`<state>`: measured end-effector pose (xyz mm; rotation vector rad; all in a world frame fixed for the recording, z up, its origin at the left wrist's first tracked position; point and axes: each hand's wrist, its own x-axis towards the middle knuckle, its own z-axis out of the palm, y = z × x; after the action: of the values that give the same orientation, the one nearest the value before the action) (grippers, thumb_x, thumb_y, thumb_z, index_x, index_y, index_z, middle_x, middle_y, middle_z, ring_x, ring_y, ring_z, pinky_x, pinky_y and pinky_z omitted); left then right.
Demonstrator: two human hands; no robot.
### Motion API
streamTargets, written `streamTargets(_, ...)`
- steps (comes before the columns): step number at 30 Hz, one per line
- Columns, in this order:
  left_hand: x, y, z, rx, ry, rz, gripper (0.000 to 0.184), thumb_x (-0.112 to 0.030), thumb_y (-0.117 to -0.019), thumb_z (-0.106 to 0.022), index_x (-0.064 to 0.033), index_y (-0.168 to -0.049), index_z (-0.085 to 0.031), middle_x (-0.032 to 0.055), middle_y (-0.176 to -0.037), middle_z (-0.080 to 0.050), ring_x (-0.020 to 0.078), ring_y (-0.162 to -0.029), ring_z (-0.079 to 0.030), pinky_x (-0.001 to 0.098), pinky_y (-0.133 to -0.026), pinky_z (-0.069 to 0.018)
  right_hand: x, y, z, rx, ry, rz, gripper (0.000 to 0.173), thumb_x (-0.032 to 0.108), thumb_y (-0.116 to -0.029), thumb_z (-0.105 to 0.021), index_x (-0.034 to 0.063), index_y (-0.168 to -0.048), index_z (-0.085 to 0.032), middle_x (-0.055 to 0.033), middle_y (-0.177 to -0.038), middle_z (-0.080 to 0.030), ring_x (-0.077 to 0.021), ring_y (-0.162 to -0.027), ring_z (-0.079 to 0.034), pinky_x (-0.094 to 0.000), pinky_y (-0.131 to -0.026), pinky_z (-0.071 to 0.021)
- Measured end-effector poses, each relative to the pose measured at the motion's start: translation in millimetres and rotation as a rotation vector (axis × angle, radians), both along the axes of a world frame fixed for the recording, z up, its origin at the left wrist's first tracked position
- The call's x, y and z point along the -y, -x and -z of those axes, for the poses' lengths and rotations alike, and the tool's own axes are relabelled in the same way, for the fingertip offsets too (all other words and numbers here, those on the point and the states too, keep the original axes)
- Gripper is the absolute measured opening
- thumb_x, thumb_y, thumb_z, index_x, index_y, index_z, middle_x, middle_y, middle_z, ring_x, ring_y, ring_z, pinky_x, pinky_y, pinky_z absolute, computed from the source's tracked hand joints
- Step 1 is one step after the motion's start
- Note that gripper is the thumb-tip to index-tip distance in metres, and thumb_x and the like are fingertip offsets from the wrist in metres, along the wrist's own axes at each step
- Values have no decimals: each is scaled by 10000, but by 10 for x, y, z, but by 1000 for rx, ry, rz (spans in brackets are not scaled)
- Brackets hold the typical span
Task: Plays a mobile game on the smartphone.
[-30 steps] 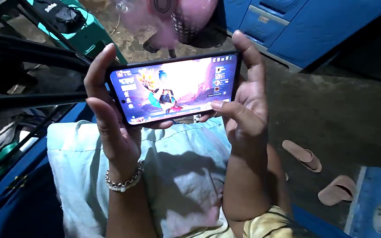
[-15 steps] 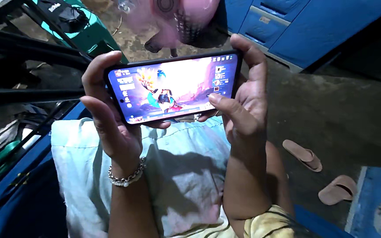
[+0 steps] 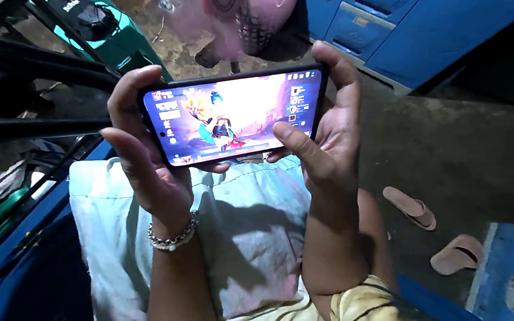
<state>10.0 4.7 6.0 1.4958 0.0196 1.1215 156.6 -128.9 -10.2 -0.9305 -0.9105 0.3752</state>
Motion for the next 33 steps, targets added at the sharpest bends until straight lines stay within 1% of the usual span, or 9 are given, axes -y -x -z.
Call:
streamTargets(3, -12, -9, -9, -2, -13, -15, 568, -608, -1031, -368, -182, -1393, -467, -30, -1300, -583, 123, -1060, -671, 264, -710, -626, -12, -2, -5, -13, 4, 6, 758, 10, -883, -696, 101, -1511, -282, -99, -1335, -533, -177, -936, -714, -306, -556, -649)
streamTargets(5, -17, -1, 2, -6, -16, -3, 576, -611, -1028, -375, -179, -1400, -453, -29, -1305, -572, 127, -1088, -654, 277, -767, -618, -16, 0, -5, -26, 17, 7, 745, 8, -893, -680, 103, -1514, -281, -98, -1333, -541, -170, -928, -714, -296, -548, -643)
streamTargets(9, -10, -8, -5, -14, -1, 5, 581, -615, -1032, -353, -184, -1412, -441, -19, -1308, -573, 138, -1067, -670, 282, -700, -633, -5, -6, 0, -15, 9, 0, 747, 19, -896, -674, 91, -1523, -273, -97, -1342, -539, -171, -957, -708, -296, -566, -645)
streamTargets(18, -11, -21, 1, -21, -12, 0, 582, -618, -1023, -372, -185, -1403, -453, -32, -1312, -572, 127, -1114, -645, 284, -812, -611, -24, -27, 14, -3, 4, 15, 760, 12, -883, -701, 86, -1511, -280, -109, -1333, -535, -179, -939, -710, -297, -557, -645)
streamTargets(20, -10, -25, 6, -27, -7, -6, 589, -617, -1023, -386, -176, -1408, -449, -13, -1309, -571, 140, -1091, -664, 285, -744, -636, -24, -29, 19, -4, 9, 21, 770, -7, -875, -702, 86, -1513, -283, -110, -1334, -540, -178, -927, -713, -294, -548, -644)
streamTargets(22, -4, -24, 7, -32, -9, -2, 581, -606, -1025, -393, -177, -1414, -439, -27, -1324, -559, 134, -1121, -640, 291, -813, -613, -23, -33, 25, 3, 15, 28, 781, -10, -870, -701, 81, -1520, -279, -110, -1346, -535, -173, -945, -703, -287, -576, -641)
streamTargets(27, 3, -29, 2, -32, 6, 5, 583, -614, -1025, -384, -183, -1415, -427, 0, -1317, -562, 148, -1033, -685, 282, -631, -638, -29, -39, 25, 4, 18, 35, 778, -13, -868, -709, 89, -1516, -290, -115, -1350, -530, -177, -927, -708, -288, -550, -639)
streamTargets(29, 5, -30, 3, -30, 4, -5, 586, -615, -1026, -379, -180, -1415, -425, -3, -1323, -556, 145, -1065, -675, 281, -663, -638, -28, -35, 23, 1, 18, 32, 773, -8, -872, -713, 93, -1514, -293, -115, -1355, -529, -179, -933, -709, -289, -550, -640)
streamTargets(33, 10, -27, 8, -23, -14, -14, 596, -612, -1024, -382, -170, -1421, -431, -30, -1334, -545, 127, -1150, -622, 289, -864, -596, -31, -29, 24, 3, 16, 39, 778, -7, -869, -719, 85, -1512, -291, -109, -1345, -530, -173, -967, -703, -284, -574, -644)
